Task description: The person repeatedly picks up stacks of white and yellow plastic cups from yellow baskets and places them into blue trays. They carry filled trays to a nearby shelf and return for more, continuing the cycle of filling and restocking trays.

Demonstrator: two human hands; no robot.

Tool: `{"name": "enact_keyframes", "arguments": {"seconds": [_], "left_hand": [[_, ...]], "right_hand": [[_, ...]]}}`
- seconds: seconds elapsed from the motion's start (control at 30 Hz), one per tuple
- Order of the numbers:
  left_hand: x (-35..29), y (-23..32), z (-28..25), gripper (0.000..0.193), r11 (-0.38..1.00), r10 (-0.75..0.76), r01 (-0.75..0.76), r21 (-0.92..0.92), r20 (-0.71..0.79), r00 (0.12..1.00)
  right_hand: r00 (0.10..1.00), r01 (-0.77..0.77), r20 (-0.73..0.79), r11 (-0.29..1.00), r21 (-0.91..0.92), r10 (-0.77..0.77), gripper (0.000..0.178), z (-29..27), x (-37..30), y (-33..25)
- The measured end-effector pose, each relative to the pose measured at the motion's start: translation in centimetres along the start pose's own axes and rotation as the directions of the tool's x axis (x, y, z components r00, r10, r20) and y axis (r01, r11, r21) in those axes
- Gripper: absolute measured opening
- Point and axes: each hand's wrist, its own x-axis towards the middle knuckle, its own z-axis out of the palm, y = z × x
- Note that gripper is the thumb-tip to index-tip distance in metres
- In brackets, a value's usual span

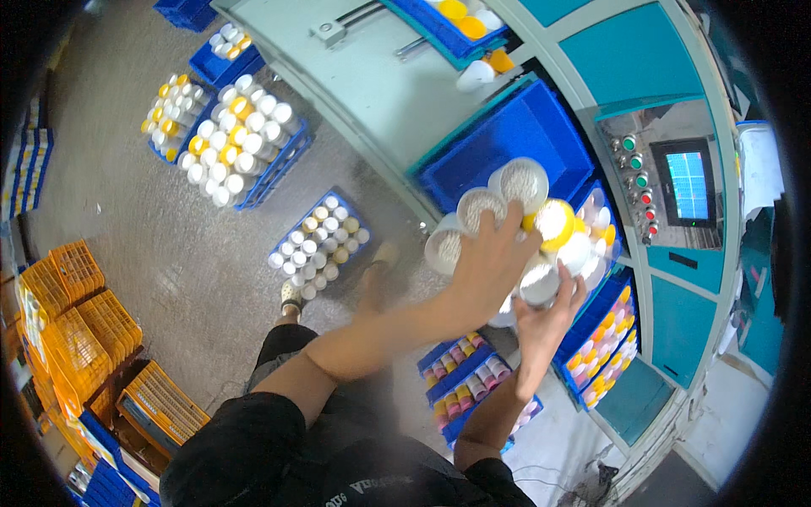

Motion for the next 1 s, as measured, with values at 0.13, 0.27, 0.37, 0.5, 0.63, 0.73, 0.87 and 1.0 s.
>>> {"name": "enact_keyframes", "arguments": {"seconds": [0.13, 0.27, 0.37, 0.5, 0.63, 0.73, 0.87, 1.0], "left_hand": [[-11.3, -3.6, -3.4, 0.05, 0.998, -0.066, 0.068, -0.012, 0.129, 0.989], [-18.7, -12.8, -0.5, 0.057, 0.967, -0.242, 0.253, 0.011, 0.328, 0.913], [-22.0, -23.2, 5.1, 0.065, 0.939, -0.342, 0.324, 0.115, 0.405, 0.848], [-23.8, -40.3, 16.2, 0.066, 0.928, -0.337, 0.215, 0.305, 0.434, 0.836], [-24.1, -55.6, 24.5, 0.069, 0.905, -0.42, 0.376, 0.199, 0.279, 0.863], [-24.7, -62.3, 26.3, 0.068, 0.91, -0.309, 0.205, 0.361, 0.259, 0.915], [-24.8, -66.5, 26.6, 0.07, 0.902, -0.363, 0.225, 0.369, 0.365, 0.857], [-24.2, -68.3, 26.7, 0.08, 0.899, -0.33, 0.174, 0.402, 0.361, 0.872]], "right_hand": [[0.982, -0.103, 0.152, 0.993, -0.054, 0.11, 0.086, 1.9, -11.6, -3.4], [0.928, -0.053, 0.37, 0.997, 0.058, 0.028, 0.079, 12.0, -18.9, -2.1], [0.846, -0.193, 0.528, 0.968, 0.162, 0.08, 0.08, 24.7, -21.8, 1.3], [0.849, -0.228, 0.516, 0.959, 0.166, 0.112, 0.088, 44.4, -23.7, 5.9], [0.886, -0.173, 0.458, 0.968, 0.183, 0.071, 0.09, 60.7, -23.3, 7.2], [0.797, -0.308, 0.583, 0.936, 0.171, 0.156, 0.086, 67.3, -23.2, 6.3], [0.757, -0.411, 0.61, 0.896, 0.166, 0.234, 0.085, 70.2, -24.2, 5.7], [0.768, -0.456, 0.558, 0.88, 0.134, 0.313, 0.091, 71.4, -25.8, 6.6]]}}
